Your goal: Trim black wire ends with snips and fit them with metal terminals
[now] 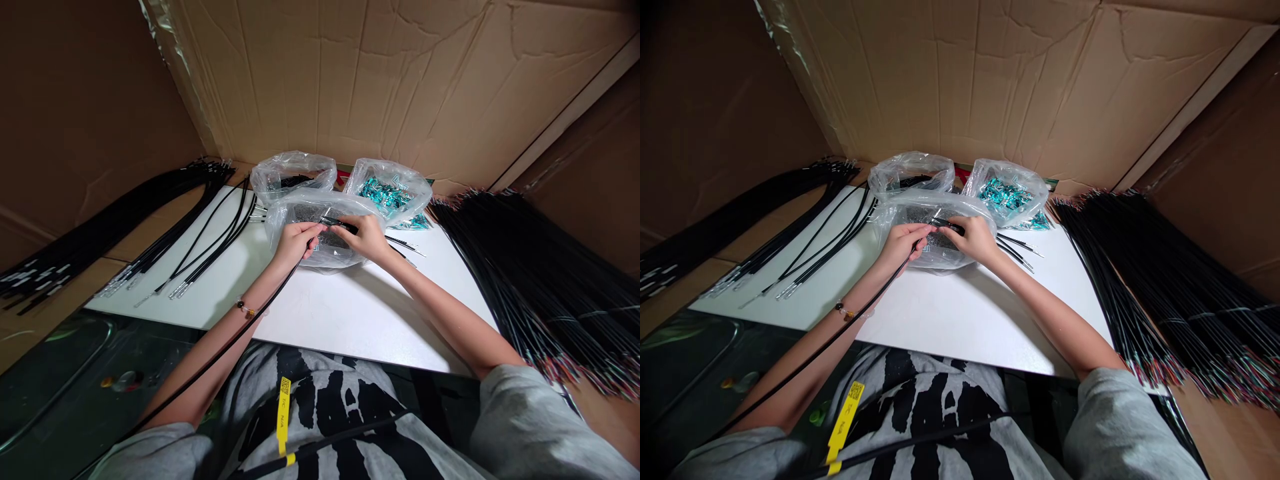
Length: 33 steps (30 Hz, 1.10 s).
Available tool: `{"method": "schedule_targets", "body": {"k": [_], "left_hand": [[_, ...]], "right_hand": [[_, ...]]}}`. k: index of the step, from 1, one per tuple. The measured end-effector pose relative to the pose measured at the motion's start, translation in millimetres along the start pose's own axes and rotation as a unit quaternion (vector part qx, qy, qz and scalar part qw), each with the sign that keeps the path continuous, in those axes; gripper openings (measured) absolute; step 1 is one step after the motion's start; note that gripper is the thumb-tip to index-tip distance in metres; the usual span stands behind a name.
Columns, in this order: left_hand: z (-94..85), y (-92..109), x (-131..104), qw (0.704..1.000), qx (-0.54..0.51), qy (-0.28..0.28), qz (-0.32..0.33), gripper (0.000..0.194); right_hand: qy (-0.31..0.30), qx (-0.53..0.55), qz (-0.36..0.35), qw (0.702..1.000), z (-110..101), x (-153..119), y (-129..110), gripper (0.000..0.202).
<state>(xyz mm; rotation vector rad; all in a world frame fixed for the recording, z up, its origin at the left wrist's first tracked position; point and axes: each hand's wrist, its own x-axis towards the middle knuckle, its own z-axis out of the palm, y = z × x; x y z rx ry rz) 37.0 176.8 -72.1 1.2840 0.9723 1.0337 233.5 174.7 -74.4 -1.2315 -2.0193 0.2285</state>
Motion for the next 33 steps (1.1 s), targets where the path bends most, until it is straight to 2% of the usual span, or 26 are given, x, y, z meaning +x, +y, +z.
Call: {"method": "schedule_targets", "body": {"k": [14,20,26,33], "left_hand": [[-0.7,4.1,-1.6,0.995,-0.086,-0.022,-0.043,0.020],[0.0,1.9,-0.7,0.995,-0.079,-0.027,-0.045,0.020],[0.8,3.1,-1.6,0.997,-0.061,-0.025,-0.039,0.025],[1.8,2.7,-2.9,1.000,-0.013,0.008,-0.004,0.019]], "right_hand": [[0.026,0.013,0.005,1.000,0.3,1.6,4.4,0.045],[0.002,0.008,0.000,1.000,1.0,-0.1,2.0,0.046],[0.007,-0.004,0.013,1.000,1.3,0.2,3.7,0.044],[-0.004,-0.017,0.005,1.000,-1.6,-0.1,-0.2,0.041]]}}
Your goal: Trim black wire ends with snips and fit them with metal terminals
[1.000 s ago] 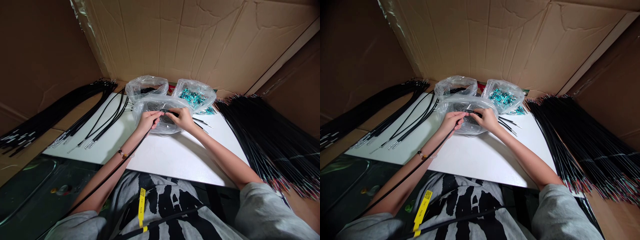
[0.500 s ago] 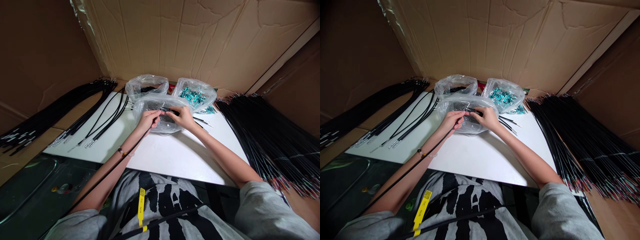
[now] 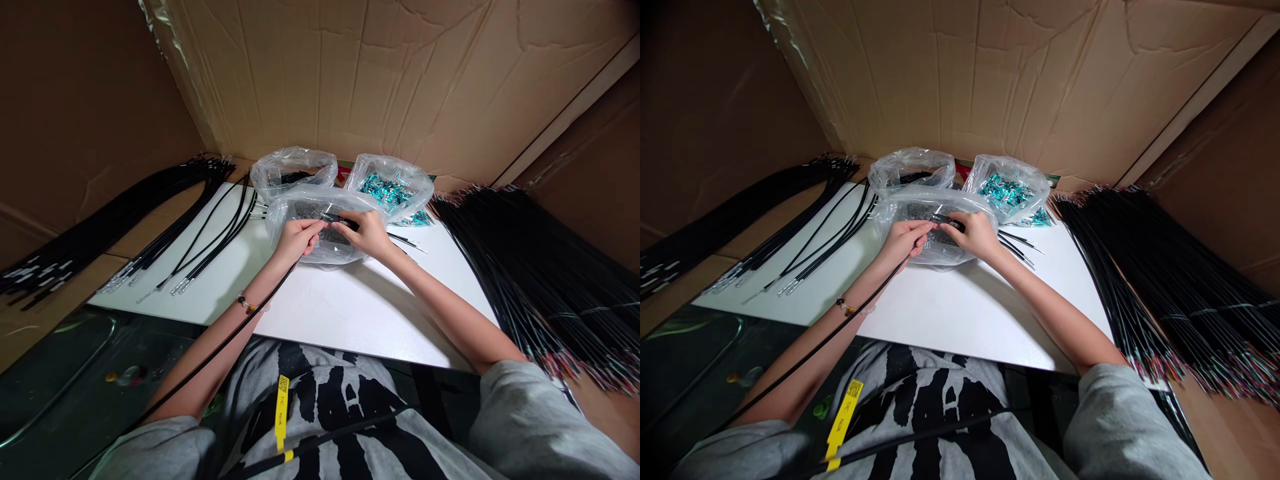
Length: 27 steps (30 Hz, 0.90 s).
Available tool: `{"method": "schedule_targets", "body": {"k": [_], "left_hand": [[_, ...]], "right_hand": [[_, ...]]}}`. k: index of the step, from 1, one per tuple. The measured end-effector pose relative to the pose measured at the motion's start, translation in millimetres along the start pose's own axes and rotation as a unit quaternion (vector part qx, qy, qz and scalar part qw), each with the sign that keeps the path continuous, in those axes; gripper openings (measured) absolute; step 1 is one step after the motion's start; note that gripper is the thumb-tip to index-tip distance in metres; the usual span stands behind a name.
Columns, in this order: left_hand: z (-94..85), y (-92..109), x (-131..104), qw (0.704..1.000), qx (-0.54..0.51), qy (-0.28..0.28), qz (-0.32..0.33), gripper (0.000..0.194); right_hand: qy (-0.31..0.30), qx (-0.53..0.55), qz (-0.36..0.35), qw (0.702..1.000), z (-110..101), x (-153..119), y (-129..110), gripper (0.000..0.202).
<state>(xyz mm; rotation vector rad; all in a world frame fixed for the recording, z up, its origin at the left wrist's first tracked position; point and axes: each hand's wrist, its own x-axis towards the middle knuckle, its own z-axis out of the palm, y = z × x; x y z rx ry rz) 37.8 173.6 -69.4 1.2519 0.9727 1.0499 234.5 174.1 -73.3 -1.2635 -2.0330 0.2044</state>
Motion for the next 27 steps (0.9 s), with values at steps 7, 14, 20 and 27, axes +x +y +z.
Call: {"method": "schedule_targets", "body": {"k": [7,14,20,27], "left_hand": [[4.9,1.7,-4.6,0.999,0.036,0.026,0.023,0.020],[2.2,-1.1,-0.6,1.000,0.004,0.006,0.005,0.019],[1.6,-1.6,-0.6,0.998,-0.051,-0.019,-0.018,0.025],[2.3,-0.8,0.7,0.996,-0.078,-0.031,-0.032,0.026]], "right_hand": [[0.001,-0.019,0.001,1.000,2.0,-0.6,2.0,0.043],[0.011,-0.011,0.000,1.000,-0.2,0.4,3.3,0.038],[-0.004,-0.008,-0.010,1.000,1.4,-0.5,1.7,0.037],[0.005,-0.007,-0.001,1.000,4.0,-1.0,2.5,0.040]]}}
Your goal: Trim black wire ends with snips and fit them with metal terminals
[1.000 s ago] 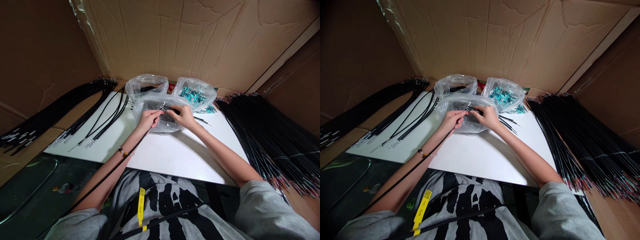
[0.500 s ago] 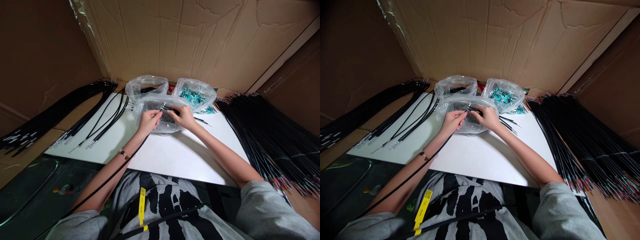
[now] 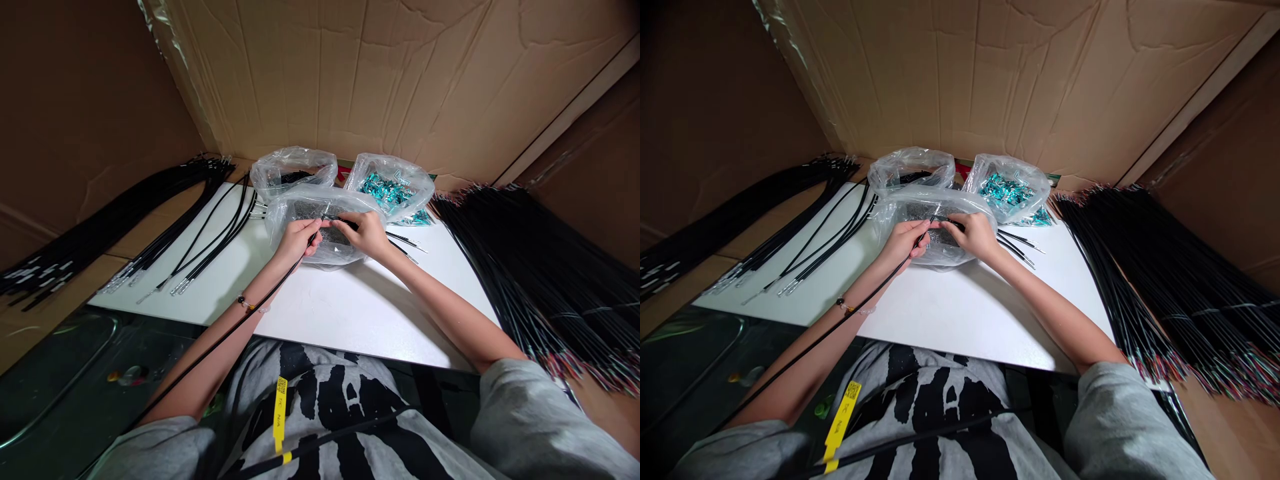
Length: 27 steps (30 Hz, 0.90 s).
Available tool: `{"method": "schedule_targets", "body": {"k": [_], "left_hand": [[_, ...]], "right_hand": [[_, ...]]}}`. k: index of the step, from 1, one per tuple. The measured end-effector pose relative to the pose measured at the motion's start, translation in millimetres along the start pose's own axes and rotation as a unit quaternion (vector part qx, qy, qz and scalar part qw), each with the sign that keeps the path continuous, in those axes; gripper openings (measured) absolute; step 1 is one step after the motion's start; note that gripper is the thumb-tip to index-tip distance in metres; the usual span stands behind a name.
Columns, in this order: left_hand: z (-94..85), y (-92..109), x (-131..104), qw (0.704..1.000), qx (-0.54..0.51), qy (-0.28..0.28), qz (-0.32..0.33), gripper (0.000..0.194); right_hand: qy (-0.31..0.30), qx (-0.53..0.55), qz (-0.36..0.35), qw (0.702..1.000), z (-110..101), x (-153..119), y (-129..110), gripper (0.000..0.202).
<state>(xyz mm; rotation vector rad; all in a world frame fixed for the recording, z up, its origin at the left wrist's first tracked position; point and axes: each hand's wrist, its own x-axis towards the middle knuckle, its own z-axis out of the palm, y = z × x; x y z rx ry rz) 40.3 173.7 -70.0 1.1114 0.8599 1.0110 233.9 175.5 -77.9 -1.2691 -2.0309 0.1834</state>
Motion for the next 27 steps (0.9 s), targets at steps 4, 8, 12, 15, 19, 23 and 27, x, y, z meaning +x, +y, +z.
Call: {"method": "schedule_targets", "body": {"k": [4,8,12,15,19,23,27], "left_hand": [[-1.3,0.8,0.7,1.000,-0.004,0.003,-0.001,0.029],[-0.9,-0.1,1.3,1.000,-0.002,-0.003,-0.002,0.030],[-1.4,-1.3,2.0,1.000,0.004,-0.009,-0.002,0.029],[-2.2,-1.3,1.7,1.000,0.011,-0.011,0.001,0.027],[-2.1,-1.7,1.3,1.000,0.024,-0.007,0.005,0.023],[-2.4,-2.8,2.6,0.999,0.041,0.000,0.011,0.023],[-4.1,-2.0,3.7,0.998,0.056,0.001,0.018,0.021]], "right_hand": [[0.016,0.002,0.008,1.000,-1.2,0.7,1.3,0.039],[0.006,0.003,0.003,1.000,-1.1,0.2,0.8,0.035],[-0.002,-0.005,0.002,1.000,-0.1,0.4,2.1,0.037],[0.010,-0.012,0.008,1.000,-1.1,2.1,3.6,0.039],[0.002,-0.021,0.005,1.000,-3.5,3.1,3.5,0.037],[-0.016,-0.031,-0.002,0.999,-2.6,1.5,1.6,0.037],[-0.011,-0.040,0.002,0.999,-0.8,0.0,-0.6,0.038]]}}
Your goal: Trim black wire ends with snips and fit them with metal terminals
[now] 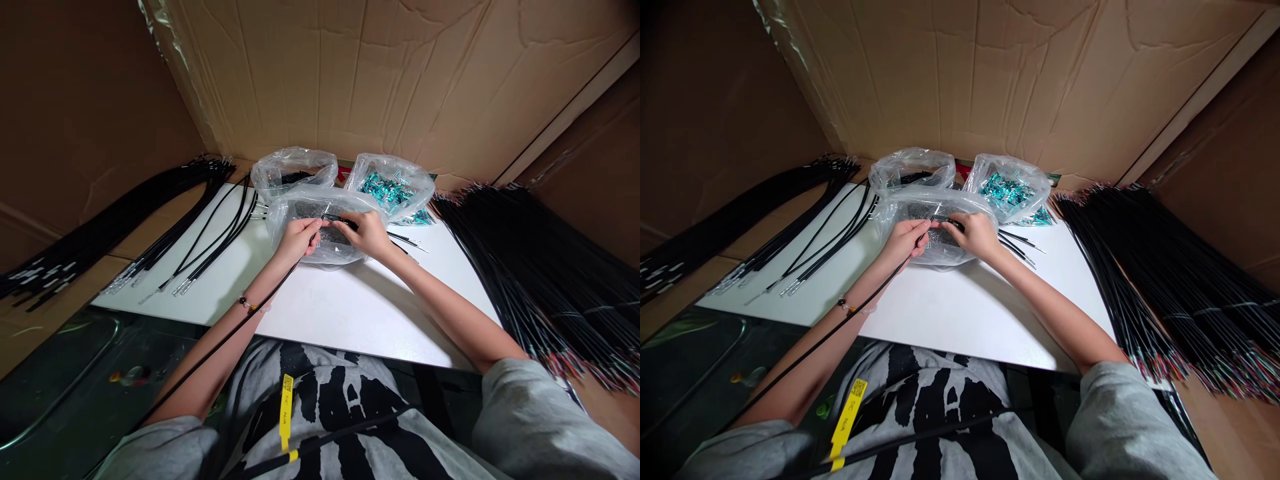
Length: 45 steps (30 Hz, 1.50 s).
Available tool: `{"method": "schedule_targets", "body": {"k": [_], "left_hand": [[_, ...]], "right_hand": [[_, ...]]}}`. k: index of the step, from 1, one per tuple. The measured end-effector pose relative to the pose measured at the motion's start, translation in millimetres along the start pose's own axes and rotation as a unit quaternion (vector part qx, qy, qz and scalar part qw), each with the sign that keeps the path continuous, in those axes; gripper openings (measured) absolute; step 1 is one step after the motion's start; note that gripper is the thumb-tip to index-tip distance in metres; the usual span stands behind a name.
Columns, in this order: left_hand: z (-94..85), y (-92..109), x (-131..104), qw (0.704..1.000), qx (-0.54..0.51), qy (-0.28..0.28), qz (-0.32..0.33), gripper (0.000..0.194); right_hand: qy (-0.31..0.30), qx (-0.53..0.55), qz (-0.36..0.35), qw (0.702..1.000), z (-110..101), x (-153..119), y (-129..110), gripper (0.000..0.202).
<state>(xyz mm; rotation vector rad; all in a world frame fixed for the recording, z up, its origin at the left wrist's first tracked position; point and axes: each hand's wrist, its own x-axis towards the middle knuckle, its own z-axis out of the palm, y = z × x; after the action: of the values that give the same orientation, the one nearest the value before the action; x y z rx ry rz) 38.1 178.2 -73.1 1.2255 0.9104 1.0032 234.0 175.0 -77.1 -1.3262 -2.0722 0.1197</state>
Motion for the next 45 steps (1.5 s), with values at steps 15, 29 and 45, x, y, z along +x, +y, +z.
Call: {"method": "schedule_targets", "body": {"k": [15,29,45], "left_hand": [[-1.0,0.9,-1.0,0.999,0.036,-0.007,-0.003,0.020],[0.5,4.0,-2.5,0.999,0.045,-0.006,-0.004,0.018],[5.8,43.4,-79.2,0.997,-0.036,-0.069,0.027,0.026]], "right_hand": [[-0.019,-0.013,0.014,1.000,-3.3,0.0,-6.4,0.038],[-0.009,0.044,0.019,0.999,-6.6,0.2,-10.8,0.052],[0.088,0.419,0.102,0.898,-80.9,-2.3,-66.8,0.055]]}}
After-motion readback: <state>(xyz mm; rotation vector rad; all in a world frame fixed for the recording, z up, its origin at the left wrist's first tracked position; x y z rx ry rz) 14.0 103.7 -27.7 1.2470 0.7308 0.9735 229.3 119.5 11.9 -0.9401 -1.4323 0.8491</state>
